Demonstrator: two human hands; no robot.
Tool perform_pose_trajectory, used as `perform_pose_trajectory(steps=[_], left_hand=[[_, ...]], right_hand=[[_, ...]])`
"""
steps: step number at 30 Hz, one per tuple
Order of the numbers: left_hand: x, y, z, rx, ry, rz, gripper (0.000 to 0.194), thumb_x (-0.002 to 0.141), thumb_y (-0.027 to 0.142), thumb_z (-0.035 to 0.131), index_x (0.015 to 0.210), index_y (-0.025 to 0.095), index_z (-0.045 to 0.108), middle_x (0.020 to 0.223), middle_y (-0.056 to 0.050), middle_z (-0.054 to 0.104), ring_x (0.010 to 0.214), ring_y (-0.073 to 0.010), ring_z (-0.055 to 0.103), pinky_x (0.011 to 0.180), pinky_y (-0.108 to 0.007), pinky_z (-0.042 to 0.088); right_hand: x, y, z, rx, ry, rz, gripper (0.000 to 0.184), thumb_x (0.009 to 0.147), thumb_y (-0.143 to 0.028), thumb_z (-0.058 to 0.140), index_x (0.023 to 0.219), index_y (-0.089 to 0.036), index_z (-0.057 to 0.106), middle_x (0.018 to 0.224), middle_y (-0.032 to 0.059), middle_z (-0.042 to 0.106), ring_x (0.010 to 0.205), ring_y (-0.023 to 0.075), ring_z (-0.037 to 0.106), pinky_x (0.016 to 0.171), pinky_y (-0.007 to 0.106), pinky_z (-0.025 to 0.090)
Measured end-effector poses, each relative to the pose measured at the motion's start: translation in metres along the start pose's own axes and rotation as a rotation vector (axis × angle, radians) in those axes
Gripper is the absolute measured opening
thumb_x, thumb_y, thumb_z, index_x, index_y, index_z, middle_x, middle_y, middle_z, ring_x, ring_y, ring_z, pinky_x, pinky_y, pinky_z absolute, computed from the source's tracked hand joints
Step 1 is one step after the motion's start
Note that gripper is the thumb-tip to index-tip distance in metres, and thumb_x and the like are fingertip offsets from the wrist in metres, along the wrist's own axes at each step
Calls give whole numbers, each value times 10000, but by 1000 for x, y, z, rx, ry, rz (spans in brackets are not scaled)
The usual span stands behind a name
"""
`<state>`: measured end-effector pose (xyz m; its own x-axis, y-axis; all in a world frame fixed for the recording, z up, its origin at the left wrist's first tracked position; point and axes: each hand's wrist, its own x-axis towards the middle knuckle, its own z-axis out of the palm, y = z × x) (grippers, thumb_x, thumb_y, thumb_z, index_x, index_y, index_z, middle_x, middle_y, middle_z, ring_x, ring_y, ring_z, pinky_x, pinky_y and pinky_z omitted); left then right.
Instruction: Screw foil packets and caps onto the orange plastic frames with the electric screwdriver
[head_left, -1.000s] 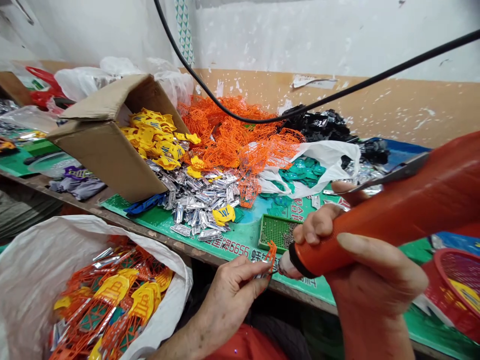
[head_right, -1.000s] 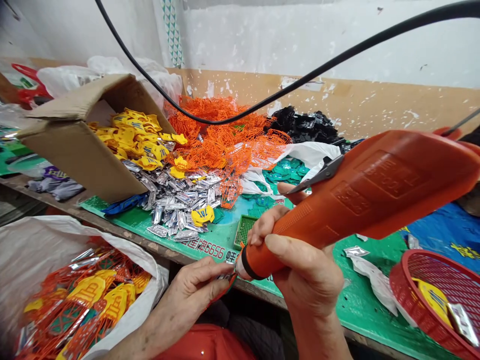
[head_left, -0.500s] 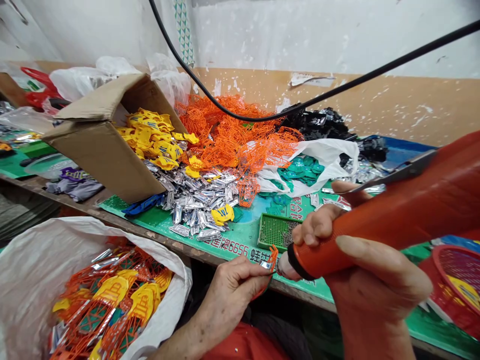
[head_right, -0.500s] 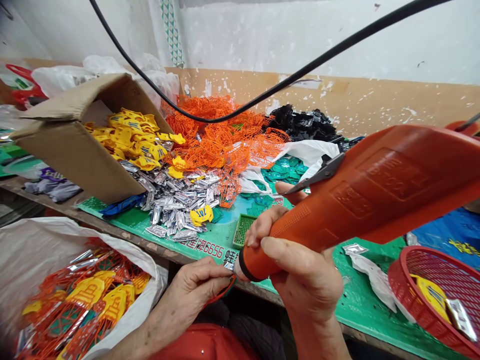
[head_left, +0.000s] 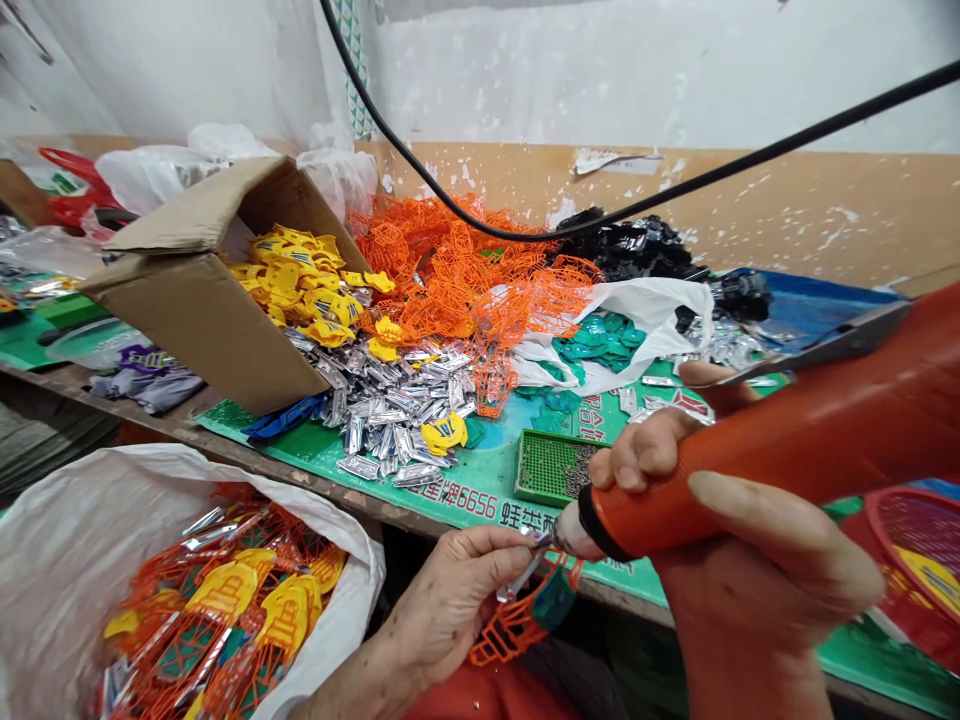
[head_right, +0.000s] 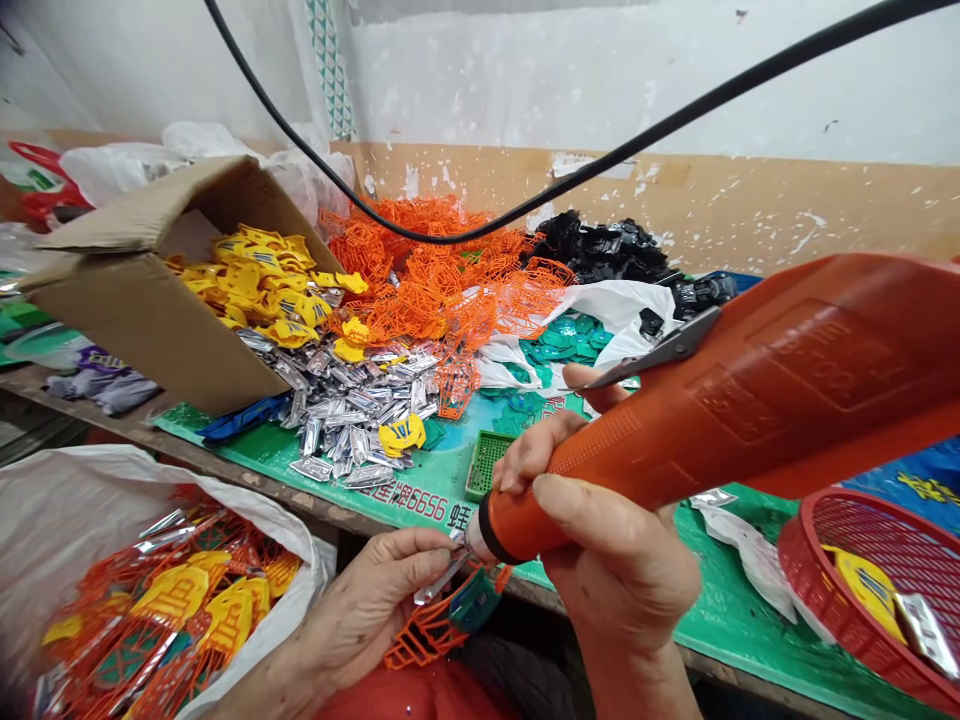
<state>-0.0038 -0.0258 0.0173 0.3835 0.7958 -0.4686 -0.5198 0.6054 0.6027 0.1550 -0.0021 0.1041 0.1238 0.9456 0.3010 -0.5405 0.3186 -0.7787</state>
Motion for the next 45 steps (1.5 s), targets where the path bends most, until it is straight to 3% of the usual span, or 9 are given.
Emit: perform_pose_trajectory(steps=[3, 7, 20, 23, 26, 29, 36, 41, 45], left_hand=[[0, 0, -1, -59, -23, -18, 272, 546, 218, 900, 740, 95, 755, 635, -31, 722, 543, -75, 590, 603, -202, 466], [2, -2, -3, -81, -13, -57, 302, 553, 209, 901, 782, 81, 753, 706, -69, 751, 594, -113, 646, 640, -233, 497], [6, -5, -6, -100, -25, -92, 324, 534, 214, 908, 782, 84, 745, 712, -63, 743, 600, -118, 646, 654, -247, 501], [6, -3, -5, -74, 4, -37, 409, 524, 197, 909, 888, 118, 741, 768, -43, 740, 674, -123, 661, 693, -246, 487], [6, -1, -5, 55, 49, 73, 605, 568, 189, 882, 1134, 171, 669, 627, 66, 632, 547, -47, 549, 601, -196, 404], [6, 1, -6, 261, 103, 128, 701, 608, 233, 852, 1250, 159, 580, 573, 105, 546, 511, -45, 473, 554, -204, 342], [1, 7, 6, 413, 46, 61, 386, 601, 338, 819, 887, 111, 693, 730, -6, 652, 634, -102, 526, 643, -260, 364], [4, 7, 9, 477, 35, 91, 304, 631, 317, 767, 827, 107, 666, 666, 13, 598, 584, -85, 455, 583, -246, 310], [7, 4, 9, 485, 30, 98, 287, 624, 314, 756, 788, 121, 621, 605, 43, 534, 536, -71, 401, 526, -234, 264]], right_hand=[[0, 0, 2, 29, -11, 5, 367, 689, -228, 722, 1040, -293, 634, 698, -11, 597, 609, 145, 553, 632, 330, 503], [1, 1, 3, 37, -9, 10, 265, 690, -232, 727, 934, -295, 643, 702, -18, 597, 607, 143, 557, 632, 332, 507], [0, 3, 1, 46, -13, -5, 234, 690, -243, 725, 909, -282, 653, 697, -19, 602, 600, 136, 557, 628, 322, 503], [3, 2, 1, 46, -4, -11, 250, 690, -230, 713, 925, -285, 648, 687, -19, 601, 604, 139, 553, 626, 320, 498], [7, 0, 0, 39, 6, -35, 262, 689, -209, 695, 937, -281, 651, 676, -13, 595, 605, 147, 547, 614, 321, 495], [8, -1, -1, 11, 0, -47, 269, 695, -214, 698, 951, -287, 655, 678, -12, 590, 600, 154, 547, 608, 331, 492], [-1, 0, 0, -77, 5, -27, 426, 690, -258, 748, 1095, -292, 619, 692, -10, 602, 619, 156, 555, 643, 337, 506], [-5, -1, -1, -103, -4, -39, 365, 719, -258, 748, 1055, -314, 619, 717, -15, 608, 659, 157, 572, 689, 335, 511], [-5, -2, -2, -139, -28, -59, 434, 733, -245, 734, 1137, -305, 586, 717, -16, 612, 650, 150, 567, 682, 326, 515]])
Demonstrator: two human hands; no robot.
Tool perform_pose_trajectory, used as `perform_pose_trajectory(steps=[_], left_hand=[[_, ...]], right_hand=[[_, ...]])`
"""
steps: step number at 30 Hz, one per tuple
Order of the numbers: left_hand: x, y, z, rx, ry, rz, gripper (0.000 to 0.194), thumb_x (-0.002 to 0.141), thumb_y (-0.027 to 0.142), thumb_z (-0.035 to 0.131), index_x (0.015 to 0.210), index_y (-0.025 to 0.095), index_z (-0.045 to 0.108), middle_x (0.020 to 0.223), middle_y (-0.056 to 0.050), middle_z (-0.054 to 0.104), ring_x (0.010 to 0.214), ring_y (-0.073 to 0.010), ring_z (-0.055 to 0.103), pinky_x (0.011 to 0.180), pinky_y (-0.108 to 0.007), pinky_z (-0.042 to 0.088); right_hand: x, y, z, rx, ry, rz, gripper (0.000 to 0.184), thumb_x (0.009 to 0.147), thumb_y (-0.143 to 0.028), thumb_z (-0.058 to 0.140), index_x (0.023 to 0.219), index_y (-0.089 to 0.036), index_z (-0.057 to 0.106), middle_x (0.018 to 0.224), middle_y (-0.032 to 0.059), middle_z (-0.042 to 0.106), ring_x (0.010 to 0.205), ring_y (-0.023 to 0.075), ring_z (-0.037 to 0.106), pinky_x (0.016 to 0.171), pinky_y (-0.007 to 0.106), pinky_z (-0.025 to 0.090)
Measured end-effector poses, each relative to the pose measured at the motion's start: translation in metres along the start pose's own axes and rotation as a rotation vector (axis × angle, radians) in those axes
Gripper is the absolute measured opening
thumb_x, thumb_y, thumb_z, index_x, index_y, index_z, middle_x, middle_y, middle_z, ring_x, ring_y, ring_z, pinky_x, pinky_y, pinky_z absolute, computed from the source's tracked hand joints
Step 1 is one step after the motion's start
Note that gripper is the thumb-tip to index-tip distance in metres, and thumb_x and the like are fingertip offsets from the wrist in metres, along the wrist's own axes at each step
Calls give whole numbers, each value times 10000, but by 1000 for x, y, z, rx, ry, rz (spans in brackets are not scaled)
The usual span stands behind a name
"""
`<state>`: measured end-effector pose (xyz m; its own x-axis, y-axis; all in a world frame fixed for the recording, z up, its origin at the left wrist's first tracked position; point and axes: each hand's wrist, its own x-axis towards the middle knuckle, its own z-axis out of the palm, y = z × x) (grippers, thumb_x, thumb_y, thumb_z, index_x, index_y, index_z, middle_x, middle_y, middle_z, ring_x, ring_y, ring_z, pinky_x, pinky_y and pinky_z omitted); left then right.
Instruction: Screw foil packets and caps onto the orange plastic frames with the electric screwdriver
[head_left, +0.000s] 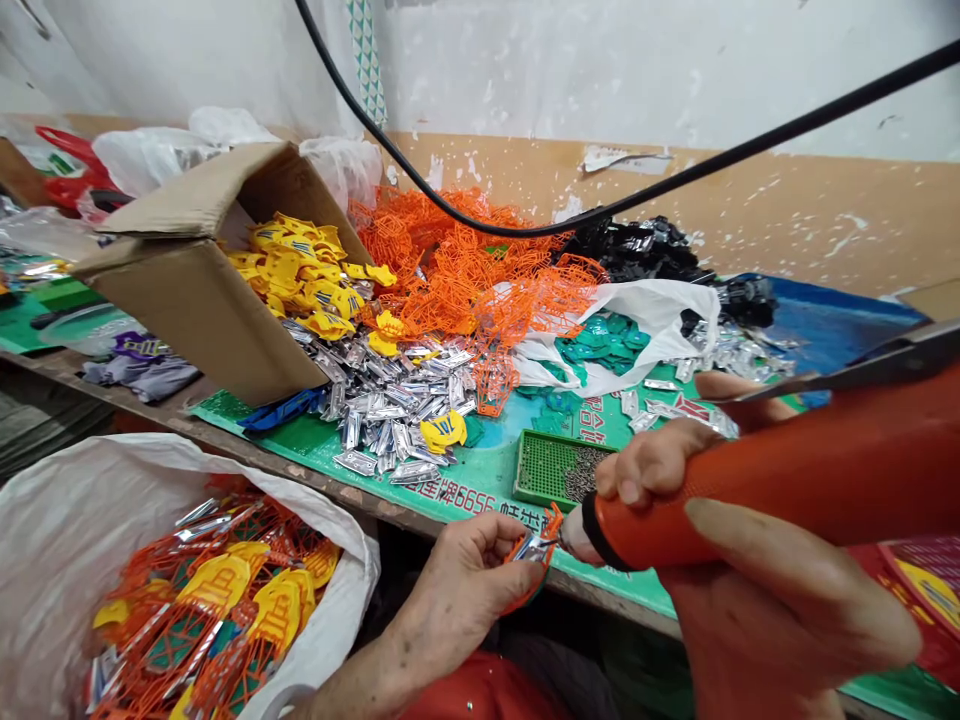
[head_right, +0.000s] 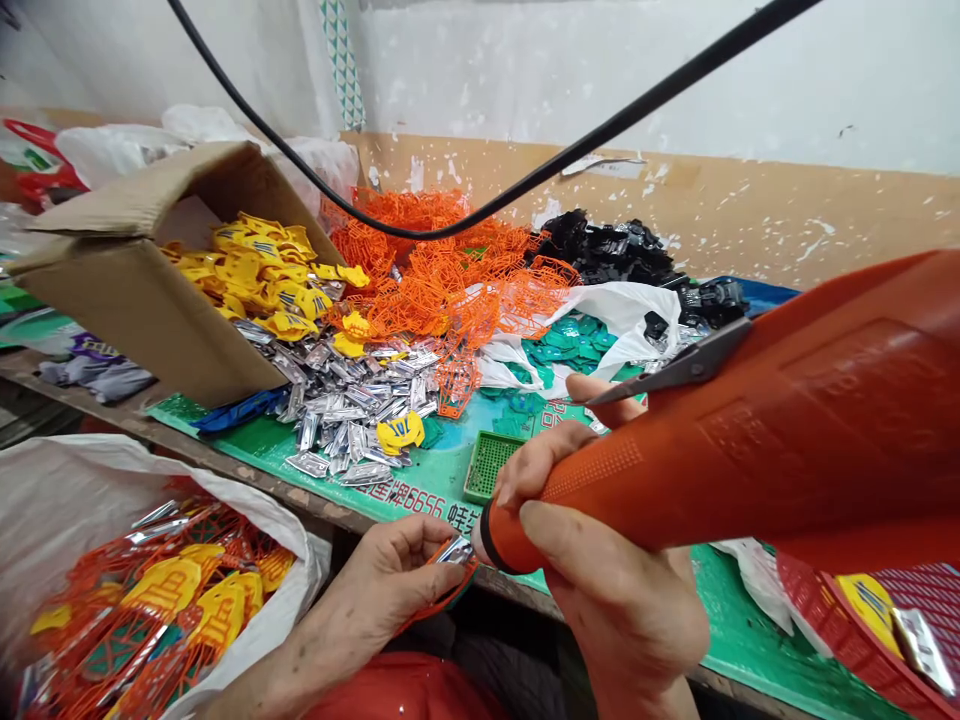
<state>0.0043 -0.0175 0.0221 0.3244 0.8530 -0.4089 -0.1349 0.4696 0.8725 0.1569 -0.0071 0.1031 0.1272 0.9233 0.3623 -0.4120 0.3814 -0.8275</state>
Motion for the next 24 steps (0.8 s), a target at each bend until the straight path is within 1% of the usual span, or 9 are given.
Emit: perform_pose_trajectory(steps=[4, 8, 11, 19, 24], left_hand=[[0, -1, 2, -9, -4, 7, 280, 629, 326, 749, 763, 135, 594, 583, 54, 499, 511, -62, 361, 493, -229, 227], [-1, -1, 2, -18, -17, 7, 275, 642, 312, 734, 796, 125, 604, 610, 42, 516, 521, -63, 374, 495, -227, 235], [-1, -1, 2, -29, -16, -1, 255, 640, 292, 726, 786, 126, 599, 602, 46, 516, 518, -60, 375, 494, -223, 239], [2, -5, 0, -31, -21, 14, 215, 655, 264, 692, 784, 123, 593, 586, 53, 509, 508, -56, 369, 482, -221, 240], [3, -6, 0, -34, -15, 15, 247, 654, 291, 703, 794, 123, 588, 597, 43, 524, 517, -64, 398, 497, -228, 262]], right_hand=[[0, -1, 0, -14, -28, 13, 453, 734, -230, 730, 1152, -305, 574, 726, -16, 616, 654, 150, 575, 660, 319, 526], [-1, 0, 1, -24, -33, 20, 456, 748, -240, 729, 1166, -310, 562, 729, -19, 614, 666, 153, 579, 687, 331, 527], [-2, 3, 1, -24, -44, 21, 460, 761, -235, 725, 1180, -317, 555, 746, -18, 619, 686, 157, 586, 710, 342, 525], [-4, 6, 0, -68, -72, 16, 472, 773, -230, 720, 1203, -304, 540, 747, -17, 619, 686, 167, 607, 683, 347, 539], [-4, 6, 2, -100, -81, 6, 459, 781, -185, 693, 1194, -309, 535, 754, -25, 618, 685, 156, 609, 686, 335, 546]])
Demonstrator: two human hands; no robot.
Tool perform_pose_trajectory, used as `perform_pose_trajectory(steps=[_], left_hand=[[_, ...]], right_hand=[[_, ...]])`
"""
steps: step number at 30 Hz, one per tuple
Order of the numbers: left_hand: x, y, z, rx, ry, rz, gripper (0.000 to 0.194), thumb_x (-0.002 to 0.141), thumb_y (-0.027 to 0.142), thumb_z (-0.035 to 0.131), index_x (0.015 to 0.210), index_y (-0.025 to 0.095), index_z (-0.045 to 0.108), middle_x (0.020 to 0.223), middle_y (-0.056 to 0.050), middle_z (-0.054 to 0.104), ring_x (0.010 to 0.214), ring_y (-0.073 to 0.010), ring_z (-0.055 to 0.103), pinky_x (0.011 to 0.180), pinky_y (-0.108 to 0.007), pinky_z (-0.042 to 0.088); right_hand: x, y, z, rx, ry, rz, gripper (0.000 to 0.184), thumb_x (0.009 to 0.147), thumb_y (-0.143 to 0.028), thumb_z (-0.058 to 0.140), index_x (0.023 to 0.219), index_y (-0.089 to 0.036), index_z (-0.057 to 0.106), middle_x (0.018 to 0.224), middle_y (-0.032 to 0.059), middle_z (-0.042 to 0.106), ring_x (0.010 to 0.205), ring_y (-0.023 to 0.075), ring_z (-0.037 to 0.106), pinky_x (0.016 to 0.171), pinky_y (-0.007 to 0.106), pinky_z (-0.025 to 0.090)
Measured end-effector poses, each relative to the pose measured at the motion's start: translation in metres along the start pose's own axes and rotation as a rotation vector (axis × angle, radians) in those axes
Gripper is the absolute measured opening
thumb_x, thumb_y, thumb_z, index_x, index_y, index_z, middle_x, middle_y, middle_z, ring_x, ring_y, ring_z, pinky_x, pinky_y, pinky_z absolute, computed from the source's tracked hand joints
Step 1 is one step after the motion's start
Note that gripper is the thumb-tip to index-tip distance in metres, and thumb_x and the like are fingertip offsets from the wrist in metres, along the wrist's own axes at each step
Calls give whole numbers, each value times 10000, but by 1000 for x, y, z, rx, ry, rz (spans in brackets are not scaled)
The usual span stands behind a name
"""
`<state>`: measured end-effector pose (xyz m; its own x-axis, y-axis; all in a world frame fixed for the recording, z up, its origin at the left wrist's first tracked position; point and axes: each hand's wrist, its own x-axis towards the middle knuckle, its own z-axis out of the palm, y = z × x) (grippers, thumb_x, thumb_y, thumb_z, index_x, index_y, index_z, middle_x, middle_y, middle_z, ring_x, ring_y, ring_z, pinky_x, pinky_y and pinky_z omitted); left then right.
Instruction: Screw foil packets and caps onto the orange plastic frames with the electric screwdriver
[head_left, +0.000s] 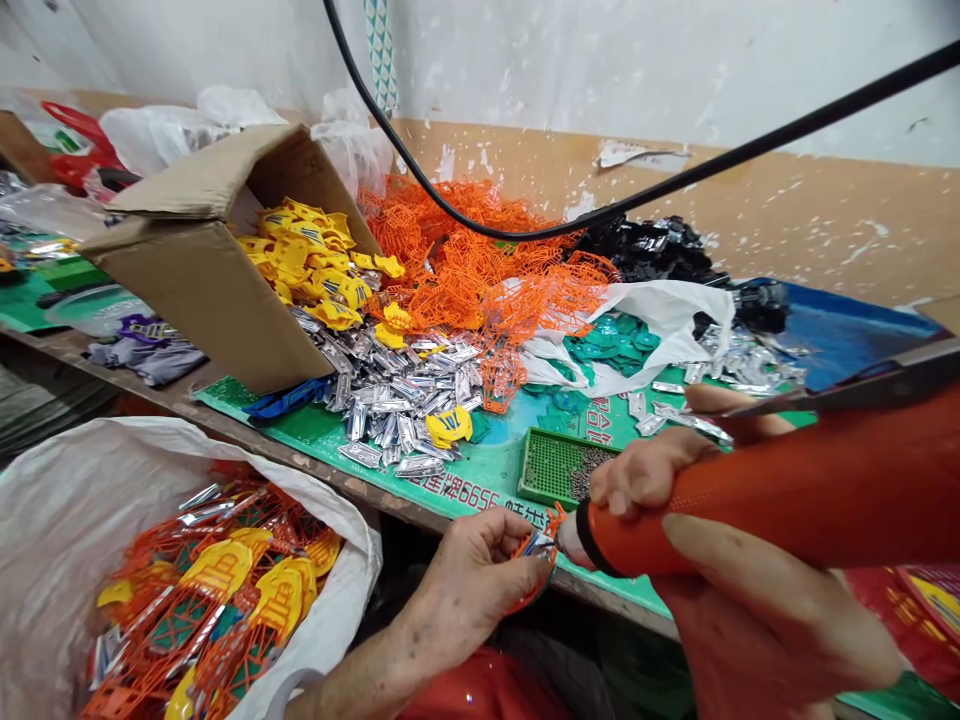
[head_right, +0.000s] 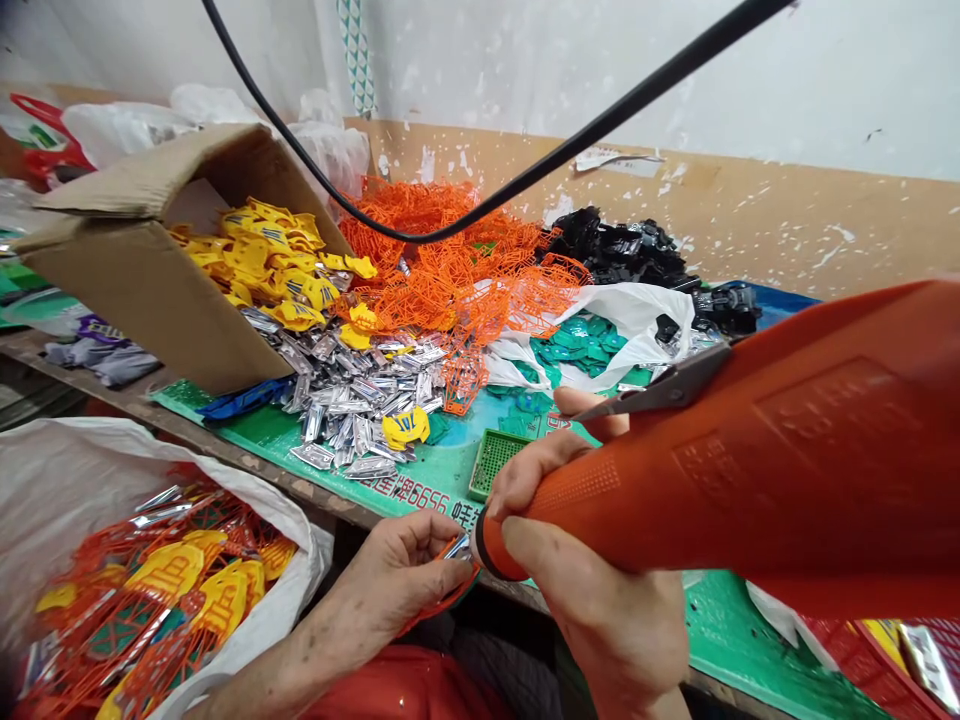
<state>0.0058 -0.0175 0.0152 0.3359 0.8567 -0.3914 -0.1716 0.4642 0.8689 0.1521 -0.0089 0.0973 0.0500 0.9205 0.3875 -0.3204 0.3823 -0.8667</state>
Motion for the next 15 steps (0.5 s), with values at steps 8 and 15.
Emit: perform_pose_trajectory(steps=[8, 15], left_hand=[[-1, 2, 3, -13, 8, -12, 313, 620, 341, 726, 792, 119, 589, 607, 32, 536, 530, -74, 410, 516, -239, 280], [-2, 4, 6, 16, 32, -7, 294, 623, 356, 708, 751, 116, 595, 567, 39, 505, 502, -68, 362, 484, -234, 241]], right_hand=[[-2, 1, 0, -39, -1, -5, 443, 764, -148, 685, 1154, -308, 547, 748, -30, 625, 693, 154, 602, 686, 329, 538], [-3, 0, 1, -156, 11, -22, 485, 704, -123, 705, 1125, -297, 539, 716, -37, 618, 617, 159, 584, 672, 375, 520]])
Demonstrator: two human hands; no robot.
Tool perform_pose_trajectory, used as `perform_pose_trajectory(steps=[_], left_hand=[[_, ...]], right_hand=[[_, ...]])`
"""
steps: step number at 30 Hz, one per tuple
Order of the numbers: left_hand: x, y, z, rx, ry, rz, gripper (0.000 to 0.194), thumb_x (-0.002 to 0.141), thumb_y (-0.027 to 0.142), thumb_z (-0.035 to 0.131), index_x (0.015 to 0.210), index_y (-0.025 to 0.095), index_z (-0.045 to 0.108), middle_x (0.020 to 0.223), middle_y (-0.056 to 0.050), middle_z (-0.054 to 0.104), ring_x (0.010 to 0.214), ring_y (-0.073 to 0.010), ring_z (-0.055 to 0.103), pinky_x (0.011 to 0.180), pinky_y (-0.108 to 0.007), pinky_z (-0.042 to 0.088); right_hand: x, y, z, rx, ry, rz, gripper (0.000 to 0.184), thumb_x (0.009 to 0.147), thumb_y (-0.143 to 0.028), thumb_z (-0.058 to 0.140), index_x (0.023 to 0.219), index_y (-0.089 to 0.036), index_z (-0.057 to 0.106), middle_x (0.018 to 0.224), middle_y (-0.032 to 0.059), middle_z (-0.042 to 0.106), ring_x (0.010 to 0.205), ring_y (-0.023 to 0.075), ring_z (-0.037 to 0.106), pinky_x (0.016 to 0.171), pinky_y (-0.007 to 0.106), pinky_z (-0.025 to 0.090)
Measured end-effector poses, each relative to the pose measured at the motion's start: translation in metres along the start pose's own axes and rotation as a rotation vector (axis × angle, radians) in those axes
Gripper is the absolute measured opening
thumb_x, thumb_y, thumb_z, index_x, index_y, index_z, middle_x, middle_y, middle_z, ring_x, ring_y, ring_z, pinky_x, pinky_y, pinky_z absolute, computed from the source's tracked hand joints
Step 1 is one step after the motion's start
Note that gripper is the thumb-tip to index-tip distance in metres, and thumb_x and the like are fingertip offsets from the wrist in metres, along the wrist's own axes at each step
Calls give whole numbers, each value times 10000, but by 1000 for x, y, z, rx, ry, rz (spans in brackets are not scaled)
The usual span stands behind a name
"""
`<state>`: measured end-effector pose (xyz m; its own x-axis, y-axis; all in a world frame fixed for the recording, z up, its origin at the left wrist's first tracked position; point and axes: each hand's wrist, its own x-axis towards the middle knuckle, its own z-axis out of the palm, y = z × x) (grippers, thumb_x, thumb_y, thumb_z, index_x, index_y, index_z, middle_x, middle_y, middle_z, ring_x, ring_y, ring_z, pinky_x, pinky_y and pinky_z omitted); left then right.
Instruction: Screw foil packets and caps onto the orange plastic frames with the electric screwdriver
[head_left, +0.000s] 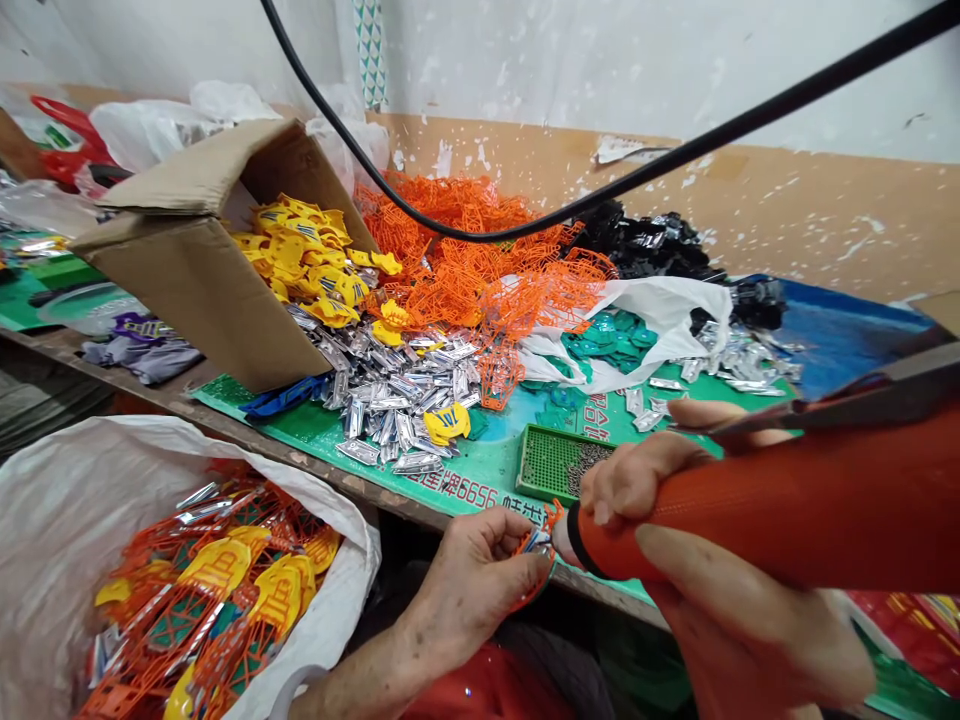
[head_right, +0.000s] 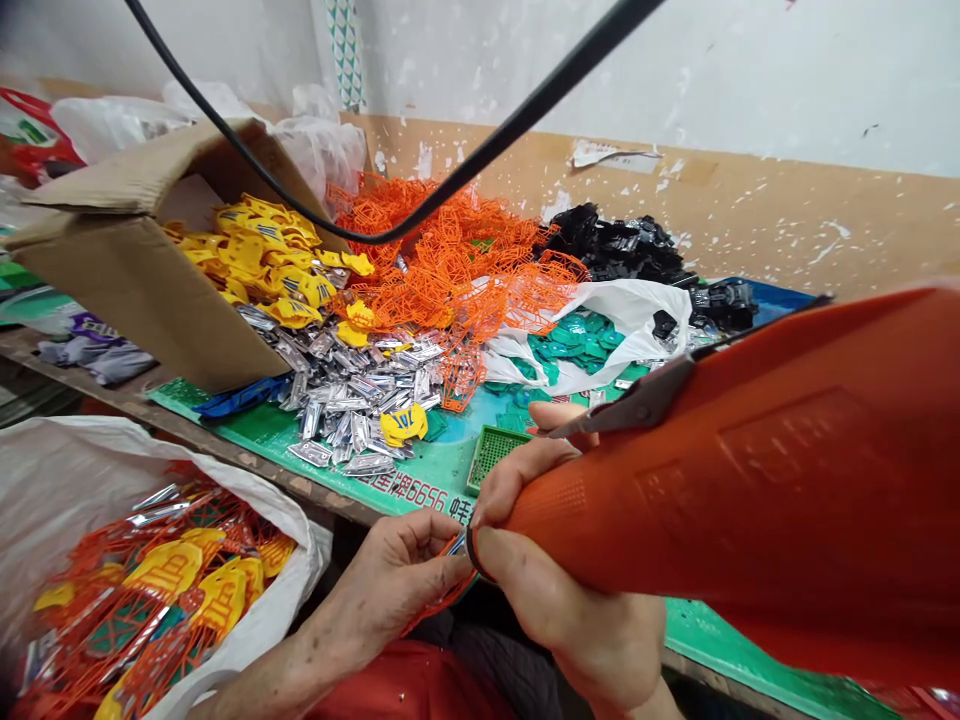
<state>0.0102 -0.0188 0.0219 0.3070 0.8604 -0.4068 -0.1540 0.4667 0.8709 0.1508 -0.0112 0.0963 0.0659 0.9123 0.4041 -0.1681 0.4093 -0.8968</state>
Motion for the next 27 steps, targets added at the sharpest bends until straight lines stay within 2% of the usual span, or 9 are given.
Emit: perform_pose_trajectory(steps=[6, 9, 11, 14, 18, 23, 25, 27], left_hand=[[1, -3, 2, 48, 16, -8, 253, 605, 328, 703, 721, 125, 605, 535, 41, 485, 497, -79, 350, 480, -243, 215], [1, -1, 1, 75, 24, -19, 270, 602, 337, 714, 727, 114, 626, 529, 42, 486, 495, -81, 358, 486, -247, 220], [0, 4, -4, 91, -10, -7, 268, 634, 341, 713, 745, 106, 649, 558, 35, 509, 519, -82, 382, 507, -245, 244], [-3, 11, -18, 62, -99, -6, 248, 659, 295, 720, 833, 119, 693, 645, 21, 584, 575, -87, 450, 558, -237, 296], [-10, 15, -39, -33, -131, -121, 397, 525, 133, 744, 920, 153, 715, 772, 5, 686, 668, -112, 542, 634, -230, 358], [-22, 6, -49, 18, -207, -233, 168, 538, 123, 710, 703, 151, 724, 686, 26, 636, 629, -97, 488, 618, -221, 333], [-27, 3, -49, 124, -230, -173, 97, 590, 159, 739, 684, 179, 731, 721, 21, 621, 690, -122, 519, 678, -245, 374], [-29, 2, -49, 188, -274, -25, 57, 647, 208, 763, 703, 210, 753, 798, -2, 637, 850, -175, 570, 803, -286, 405]], right_hand=[[-4, 10, -2, -7, 6, 1, 479, 697, -135, 702, 1127, -275, 547, 732, -27, 621, 647, 168, 593, 671, 380, 518], [-5, 10, 0, 65, 27, 14, 462, 698, -111, 690, 1104, -282, 553, 701, -43, 615, 618, 143, 576, 653, 344, 516], [-2, 7, -2, 149, 42, 4, 462, 706, -109, 675, 1115, -285, 552, 681, -47, 607, 601, 133, 564, 644, 331, 521], [10, 5, -9, 230, 115, -45, 477, 716, -111, 638, 1158, -269, 550, 689, -27, 619, 608, 140, 562, 641, 338, 528], [37, 14, -19, 185, 267, -120, 430, 662, -101, 641, 1072, -228, 603, 636, -25, 615, 572, 145, 565, 613, 329, 503], [64, 47, -15, 136, 337, -56, 429, 568, -141, 722, 983, -187, 624, 575, -46, 601, 486, 143, 548, 513, 303, 456], [70, 62, -12, 116, 343, -27, 327, 564, -162, 725, 878, -170, 634, 578, -42, 599, 486, 142, 548, 502, 306, 452], [74, 75, -11, 92, 349, -15, 207, 568, -167, 719, 750, -161, 621, 580, -38, 592, 490, 134, 544, 514, 312, 457]])
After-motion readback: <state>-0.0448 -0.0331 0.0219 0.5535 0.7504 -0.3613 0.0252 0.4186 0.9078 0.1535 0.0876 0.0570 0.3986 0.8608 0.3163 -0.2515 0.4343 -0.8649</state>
